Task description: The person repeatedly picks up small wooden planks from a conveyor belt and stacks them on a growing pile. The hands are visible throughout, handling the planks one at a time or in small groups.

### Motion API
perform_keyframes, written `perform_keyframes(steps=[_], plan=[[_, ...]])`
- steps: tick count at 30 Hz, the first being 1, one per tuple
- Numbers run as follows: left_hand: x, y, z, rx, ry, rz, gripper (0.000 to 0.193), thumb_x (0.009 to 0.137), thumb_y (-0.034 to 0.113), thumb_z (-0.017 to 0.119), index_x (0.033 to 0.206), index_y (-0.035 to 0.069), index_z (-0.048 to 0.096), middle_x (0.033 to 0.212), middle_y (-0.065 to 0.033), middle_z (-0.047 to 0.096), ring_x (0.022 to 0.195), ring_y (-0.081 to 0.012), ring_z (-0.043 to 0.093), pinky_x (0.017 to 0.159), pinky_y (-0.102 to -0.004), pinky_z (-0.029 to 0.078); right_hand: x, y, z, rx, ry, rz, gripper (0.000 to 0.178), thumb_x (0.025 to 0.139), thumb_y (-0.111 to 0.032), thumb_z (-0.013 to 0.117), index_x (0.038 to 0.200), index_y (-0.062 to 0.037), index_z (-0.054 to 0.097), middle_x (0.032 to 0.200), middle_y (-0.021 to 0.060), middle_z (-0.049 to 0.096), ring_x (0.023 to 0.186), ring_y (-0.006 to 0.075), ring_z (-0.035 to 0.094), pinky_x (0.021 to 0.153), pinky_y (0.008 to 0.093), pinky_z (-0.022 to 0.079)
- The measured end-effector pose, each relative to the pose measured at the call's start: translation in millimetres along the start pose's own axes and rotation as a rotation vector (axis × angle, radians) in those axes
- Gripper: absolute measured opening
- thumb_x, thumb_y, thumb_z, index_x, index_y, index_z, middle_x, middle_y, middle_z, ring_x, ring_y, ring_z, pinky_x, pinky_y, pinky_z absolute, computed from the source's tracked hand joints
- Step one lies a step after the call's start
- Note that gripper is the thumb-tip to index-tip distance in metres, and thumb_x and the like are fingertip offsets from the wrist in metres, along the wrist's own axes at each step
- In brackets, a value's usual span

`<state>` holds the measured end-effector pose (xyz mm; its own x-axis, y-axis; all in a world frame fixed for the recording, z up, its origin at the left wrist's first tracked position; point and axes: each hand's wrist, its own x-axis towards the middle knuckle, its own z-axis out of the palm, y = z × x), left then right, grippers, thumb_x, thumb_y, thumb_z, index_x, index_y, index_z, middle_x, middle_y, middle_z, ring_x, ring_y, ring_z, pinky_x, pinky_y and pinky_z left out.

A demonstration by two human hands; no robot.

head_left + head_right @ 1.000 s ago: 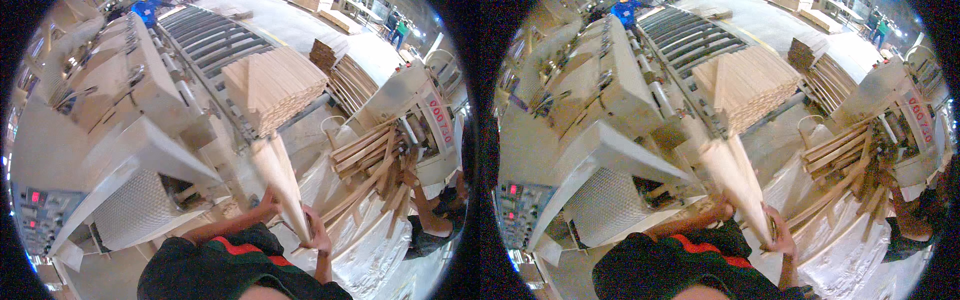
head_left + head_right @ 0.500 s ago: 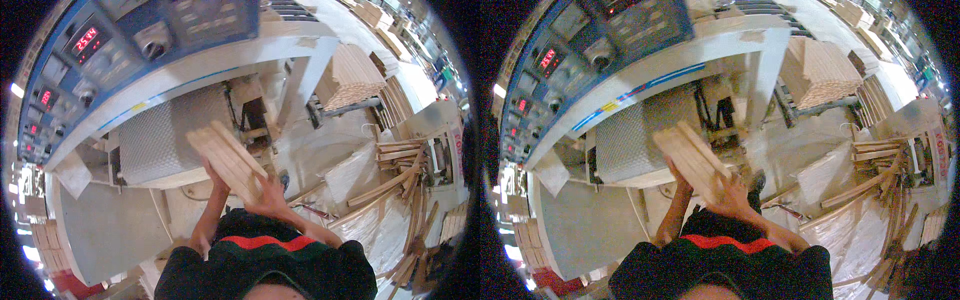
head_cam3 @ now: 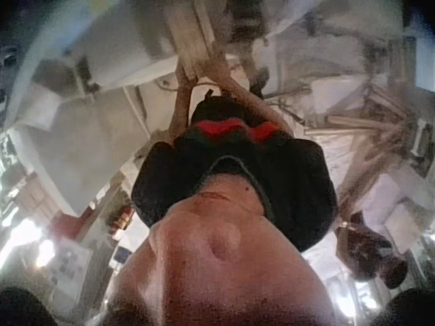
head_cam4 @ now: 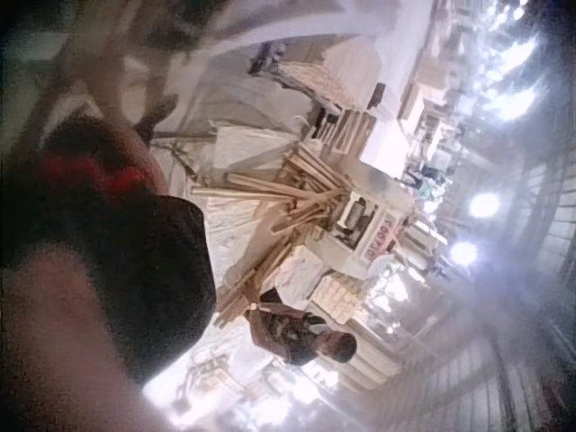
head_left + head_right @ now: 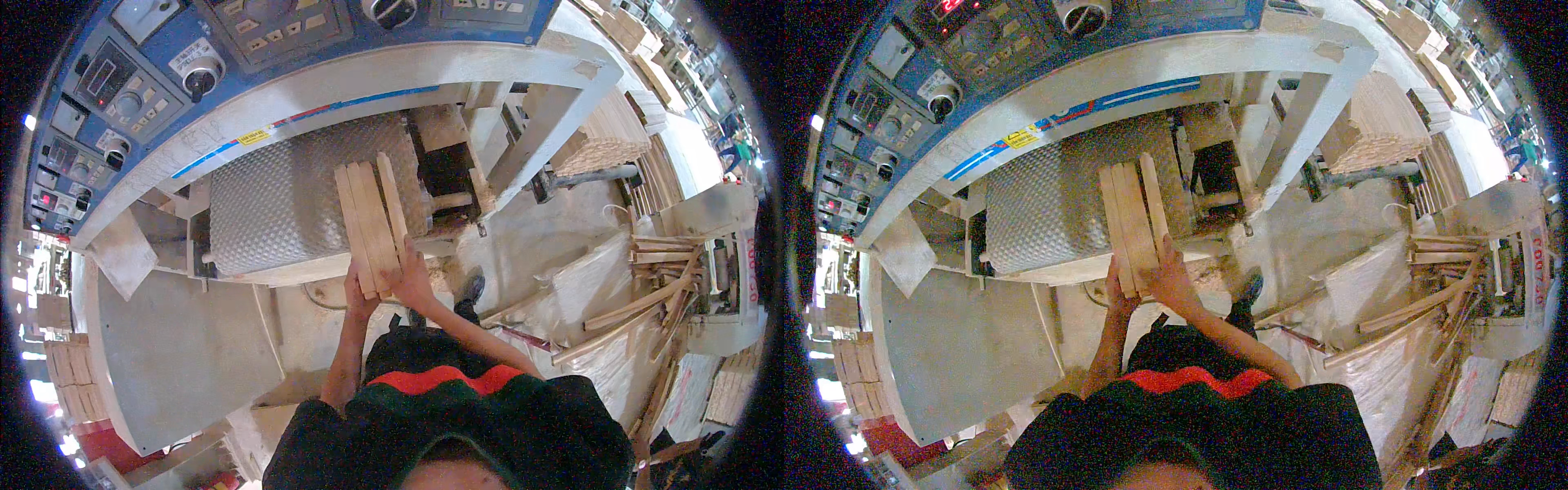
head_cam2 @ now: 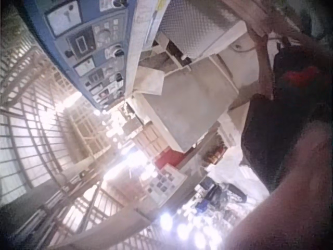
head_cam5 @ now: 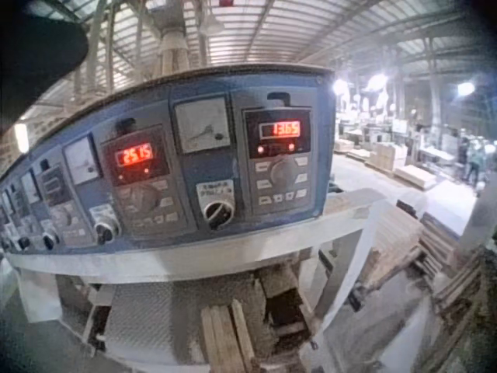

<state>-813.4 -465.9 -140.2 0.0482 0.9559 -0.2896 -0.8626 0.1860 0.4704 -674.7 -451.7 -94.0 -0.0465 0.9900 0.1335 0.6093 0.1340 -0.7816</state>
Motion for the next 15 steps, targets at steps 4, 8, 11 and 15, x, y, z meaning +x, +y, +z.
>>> perform_keyframes(steps=[4,8,11,15], plan=[[-4,18,19,0.138,0.137,-0.093,0.046,0.091,0.033,0.052,0.123,0.000,0.047,0.109,-0.0104,0.060,0.096,-0.0201,0.063,0.080,-0.0353,0.053,7,6,-12,-0.061,0.000,-0.252,0.056,0.083,-0.022,0.063,0.130,-0.0010,0.041,0.093,0.0224,0.057,0.088,0.0374,0.058,0.072,0.0451,0.048],[-1,25,13,0.254,0.140,-0.114,0.041,0.088,0.025,0.058,0.121,0.001,0.050,0.104,-0.0084,0.062,0.090,-0.0200,0.064,0.075,-0.0326,0.054,8,28,8,0.326,-0.016,0.130,0.047,0.084,-0.017,0.064,0.126,-0.0038,0.046,0.096,0.0161,0.061,0.082,0.0262,0.062,0.065,0.0357,0.051],[-3,25,-14,0.462,0.251,-0.090,0.040,0.086,0.021,0.060,0.119,0.000,0.051,0.105,-0.0092,0.062,0.088,-0.0203,0.064,0.074,-0.0317,0.055,2,40,17,0.448,-0.107,0.195,0.049,0.082,-0.018,0.067,0.125,-0.0052,0.047,0.098,0.0117,0.062,0.083,0.0187,0.062,0.064,0.0315,0.052],[8,21,-14,0.861,-0.022,0.156,0.040,0.085,0.017,0.061,0.119,-0.003,0.051,0.106,-0.0098,0.061,0.086,-0.0205,0.063,0.073,-0.0306,0.054,6,66,30,0.478,-0.140,0.138,0.058,0.077,-0.021,0.073,0.127,-0.0054,0.048,0.102,0.0089,0.062,0.085,0.0156,0.061,0.066,0.0304,0.052]])
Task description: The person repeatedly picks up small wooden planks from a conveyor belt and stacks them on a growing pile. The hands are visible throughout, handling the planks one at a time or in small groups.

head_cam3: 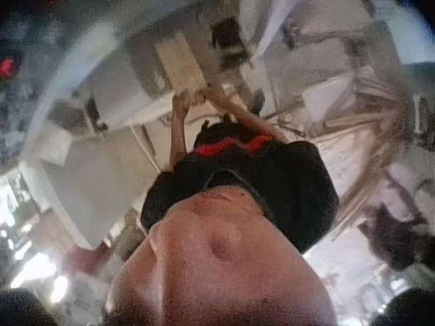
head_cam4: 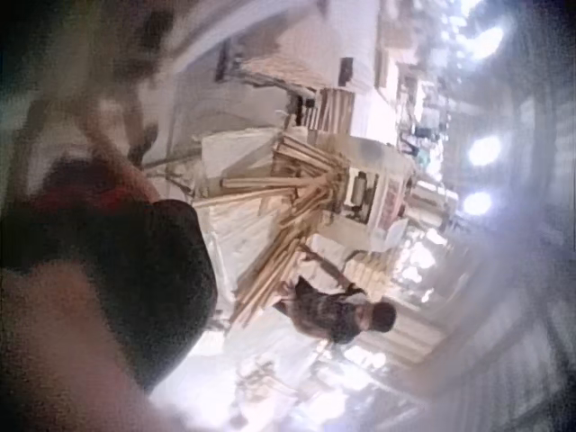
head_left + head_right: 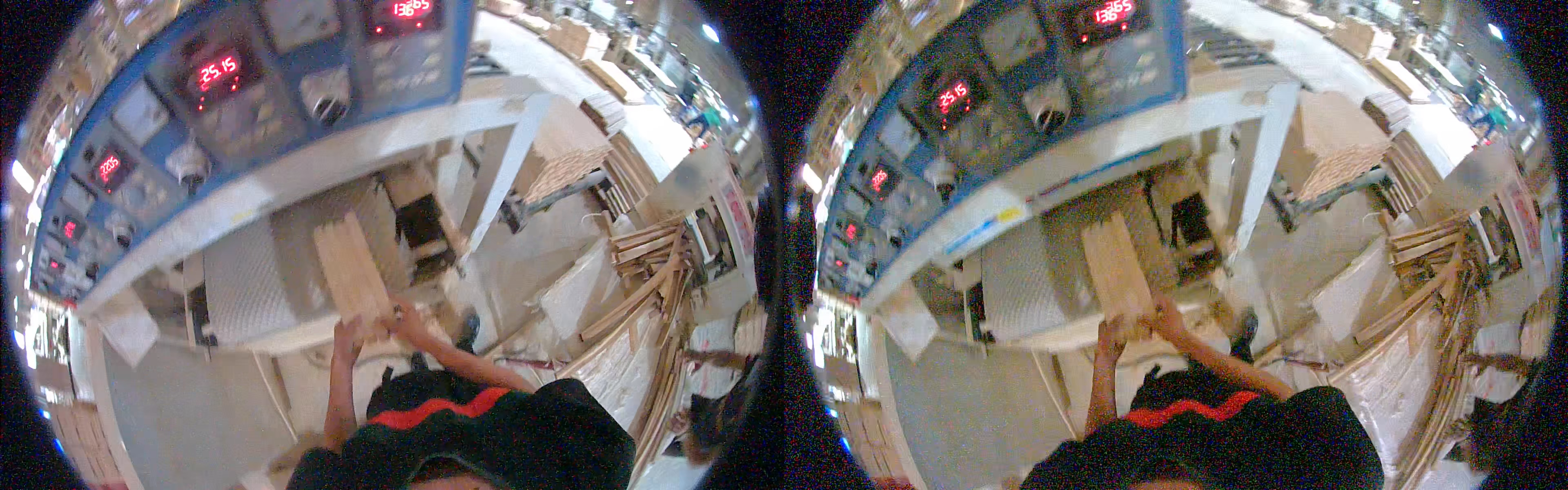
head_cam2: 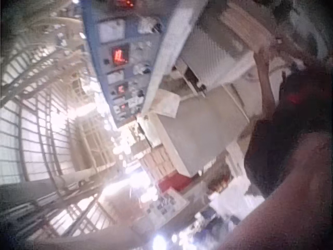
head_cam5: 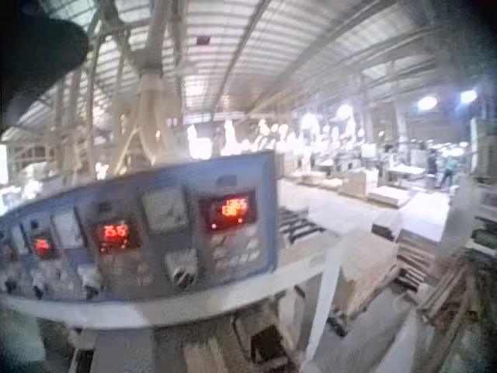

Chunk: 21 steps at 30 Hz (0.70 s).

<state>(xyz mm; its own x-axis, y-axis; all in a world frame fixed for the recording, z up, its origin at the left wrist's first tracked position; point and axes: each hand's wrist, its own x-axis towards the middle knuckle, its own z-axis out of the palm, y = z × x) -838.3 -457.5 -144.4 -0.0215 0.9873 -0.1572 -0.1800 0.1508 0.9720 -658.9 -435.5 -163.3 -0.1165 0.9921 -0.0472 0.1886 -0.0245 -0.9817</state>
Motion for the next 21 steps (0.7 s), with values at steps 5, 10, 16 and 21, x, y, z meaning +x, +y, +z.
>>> perform_keyframes(steps=[5,10,16,21], plan=[[3,8,-13,-0.449,0.129,-0.333,0.038,0.085,0.014,0.062,0.118,-0.002,0.050,0.107,-0.0120,0.060,0.089,-0.0220,0.063,0.072,-0.0325,0.055,-3,-62,-8,0.136,-0.029,0.235,0.058,0.074,-0.022,0.076,0.124,-0.0025,0.053,0.096,0.0092,0.065,0.078,0.0139,0.061,0.067,0.0285,0.052],[8,5,-5,-0.416,0.131,-0.383,0.040,0.085,0.012,0.062,0.121,0.003,0.047,0.108,-0.0093,0.060,0.090,-0.0226,0.063,0.074,-0.0339,0.055,-3,-39,-14,0.242,-0.083,0.238,0.052,0.074,-0.024,0.077,0.115,0.0024,0.058,0.092,0.0091,0.066,0.077,0.0134,0.061,0.066,0.0284,0.051],[23,-32,-57,-0.274,0.075,-0.441,0.045,0.088,0.028,0.060,0.126,0.010,0.045,0.121,-0.0083,0.053,0.106,-0.0212,0.053,0.083,-0.0364,0.047,0,-22,3,0.303,-0.148,0.211,0.042,0.077,-0.029,0.074,0.103,0.0026,0.064,0.085,0.0064,0.066,0.072,0.0118,0.057,0.062,0.0290,0.047],[33,-62,-90,-0.059,-0.020,-0.206,0.042,0.086,0.027,0.057,0.126,0.015,0.048,0.120,-0.0007,0.055,0.107,-0.0174,0.053,0.083,-0.0303,0.046,-1,-57,5,0.295,-0.085,0.285,0.036,0.076,-0.029,0.074,0.094,0.0016,0.067,0.077,0.0036,0.064,0.066,0.0105,0.055,0.058,0.0296,0.045]])
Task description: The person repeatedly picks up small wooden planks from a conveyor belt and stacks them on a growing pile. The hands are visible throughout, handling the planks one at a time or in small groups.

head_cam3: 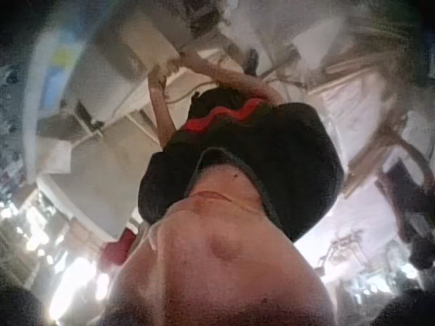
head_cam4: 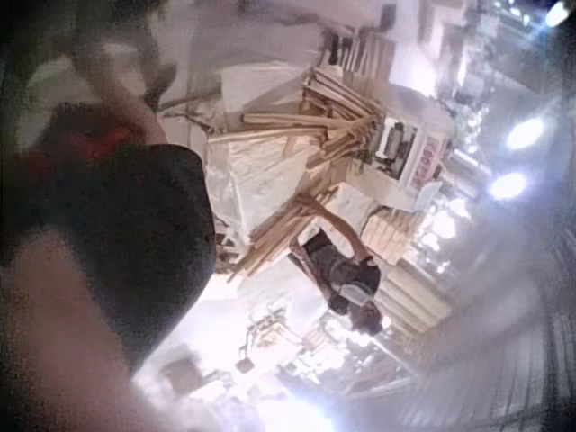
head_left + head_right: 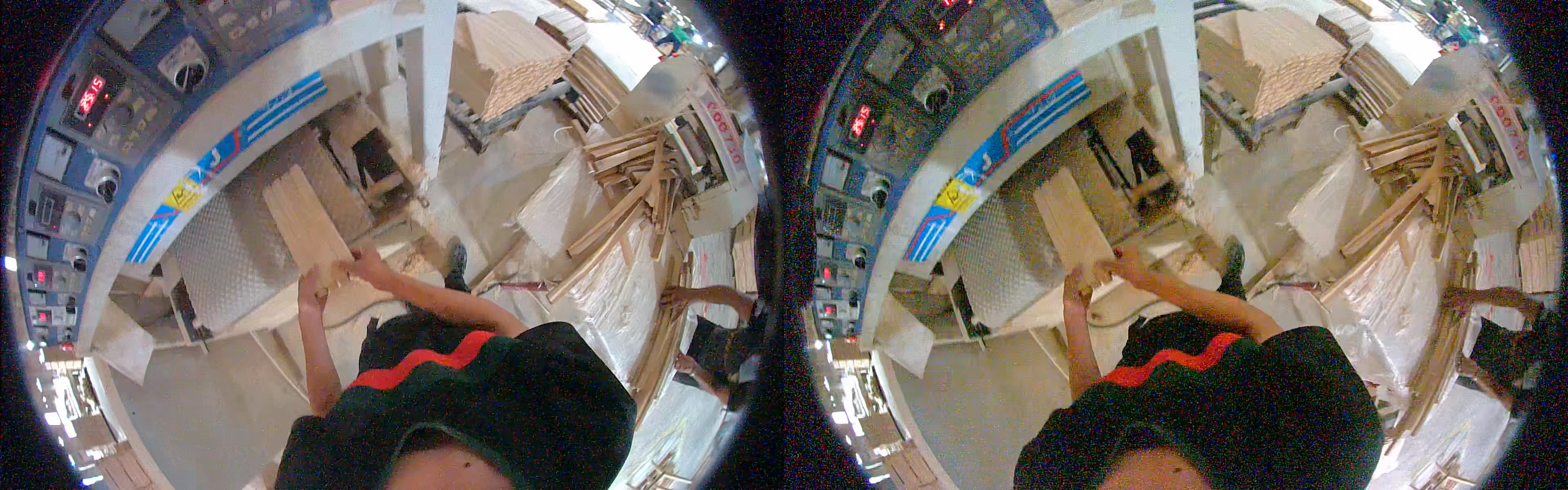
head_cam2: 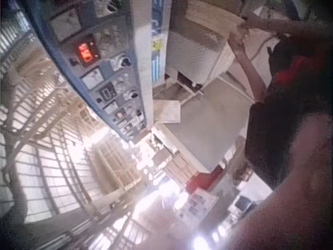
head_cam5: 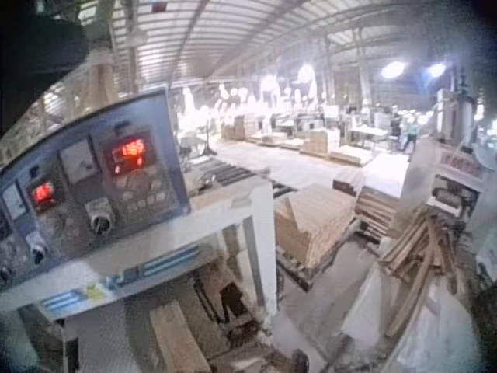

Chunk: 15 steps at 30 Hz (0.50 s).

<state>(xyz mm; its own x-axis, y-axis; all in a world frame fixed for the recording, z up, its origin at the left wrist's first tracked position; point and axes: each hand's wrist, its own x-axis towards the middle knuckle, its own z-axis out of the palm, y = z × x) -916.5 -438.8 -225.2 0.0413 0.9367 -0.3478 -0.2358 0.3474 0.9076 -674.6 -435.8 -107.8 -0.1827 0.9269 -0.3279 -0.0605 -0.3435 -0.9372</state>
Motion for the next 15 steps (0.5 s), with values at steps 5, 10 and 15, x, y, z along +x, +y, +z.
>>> perform_keyframes(steps=[5,10,15], plan=[[8,29,44,0.019,-0.079,0.019,0.043,0.089,0.033,0.051,0.125,0.011,0.051,0.118,-0.0041,0.056,0.107,-0.0194,0.055,0.088,-0.0324,0.048,27,26,-26,-0.231,0.204,0.150,0.042,0.075,-0.039,0.074,0.092,-0.0017,0.065,0.080,0.0066,0.060,0.077,0.0179,0.056,0.068,0.0351,0.045],[14,51,-18,0.248,-0.072,0.209,0.059,0.085,0.040,0.054,0.131,0.005,0.044,0.129,-0.0150,0.048,0.118,-0.0293,0.048,0.098,-0.0431,0.042,88,73,55,-0.246,0.146,-0.210,0.050,0.060,-0.046,0.075,0.068,0.0009,0.061,0.062,0.0134,0.055,0.062,0.0289,0.055,0.061,0.0389,0.047],[33,73,-18,0.546,0.034,0.278,0.059,0.085,0.041,0.054,0.131,0.006,0.043,0.129,-0.0143,0.047,0.116,-0.0287,0.048,0.095,-0.0446,0.043,132,73,74,-0.226,0.352,-0.242,0.052,0.059,-0.044,0.075,0.073,0.0029,0.059,0.070,0.0152,0.055,0.068,0.0286,0.053,0.063,0.0414,0.046]])
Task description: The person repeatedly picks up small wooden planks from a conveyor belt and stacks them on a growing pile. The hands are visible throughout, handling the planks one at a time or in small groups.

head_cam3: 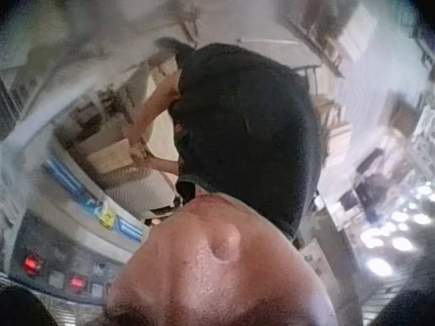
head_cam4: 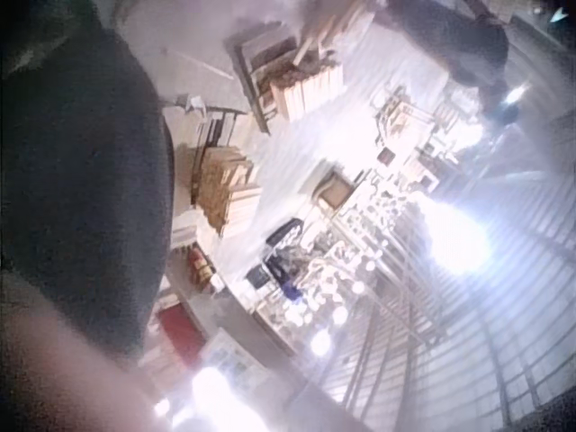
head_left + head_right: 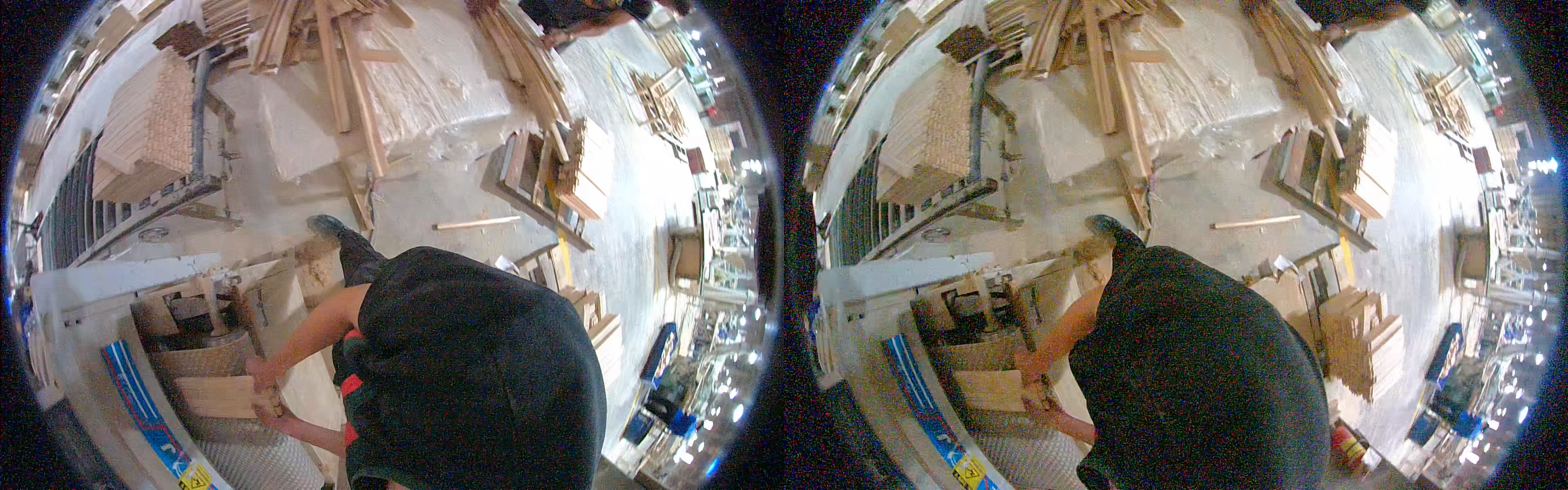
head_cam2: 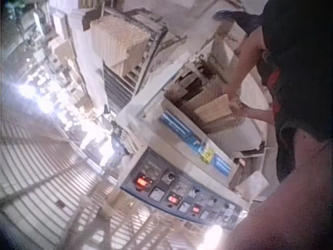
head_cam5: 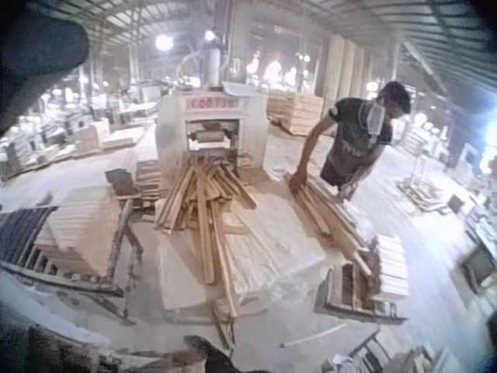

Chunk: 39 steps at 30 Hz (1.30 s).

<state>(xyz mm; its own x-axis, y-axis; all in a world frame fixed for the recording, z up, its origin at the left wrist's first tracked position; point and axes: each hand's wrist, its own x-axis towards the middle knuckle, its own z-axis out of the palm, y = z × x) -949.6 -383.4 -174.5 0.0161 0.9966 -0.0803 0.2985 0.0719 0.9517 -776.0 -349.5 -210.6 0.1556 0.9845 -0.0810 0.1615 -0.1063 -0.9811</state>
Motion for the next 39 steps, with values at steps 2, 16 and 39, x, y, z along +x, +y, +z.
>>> perform_keyframes(steps=[2,16,39], plan=[[6,-1,-1,0.089,-0.013,0.088,0.058,0.085,0.041,0.053,0.130,0.006,0.044,0.128,-0.0141,0.047,0.115,-0.0286,0.048,0.094,-0.0445,0.044,11,0,4,0.044,-0.030,0.043,0.051,0.060,-0.043,0.075,0.076,0.0026,0.059,0.072,0.0151,0.056,0.069,0.0279,0.054,0.063,0.0409,0.046],[21,18,-47,0.057,-0.035,-0.073,0.051,0.086,0.041,0.051,0.126,0.009,0.046,0.123,-0.0134,0.050,0.108,-0.0292,0.051,0.087,-0.0435,0.047,-15,-47,21,0.245,-0.183,0.027,0.045,0.068,-0.037,0.075,0.091,0.0008,0.065,0.083,0.0143,0.064,0.074,0.0229,0.061,0.065,0.0377,0.049],[23,53,84,-1.012,0.349,-0.307,0.035,0.086,0.027,0.061,0.112,0.007,0.052,0.104,-0.0094,0.062,0.090,-0.0266,0.062,0.073,-0.0378,0.056,-2,-60,-81,0.565,-0.153,0.368,0.032,0.075,-0.007,0.072,0.100,0.0077,0.060,0.091,0.0130,0.065,0.071,0.0176,0.064,0.054,0.0291,0.052]])
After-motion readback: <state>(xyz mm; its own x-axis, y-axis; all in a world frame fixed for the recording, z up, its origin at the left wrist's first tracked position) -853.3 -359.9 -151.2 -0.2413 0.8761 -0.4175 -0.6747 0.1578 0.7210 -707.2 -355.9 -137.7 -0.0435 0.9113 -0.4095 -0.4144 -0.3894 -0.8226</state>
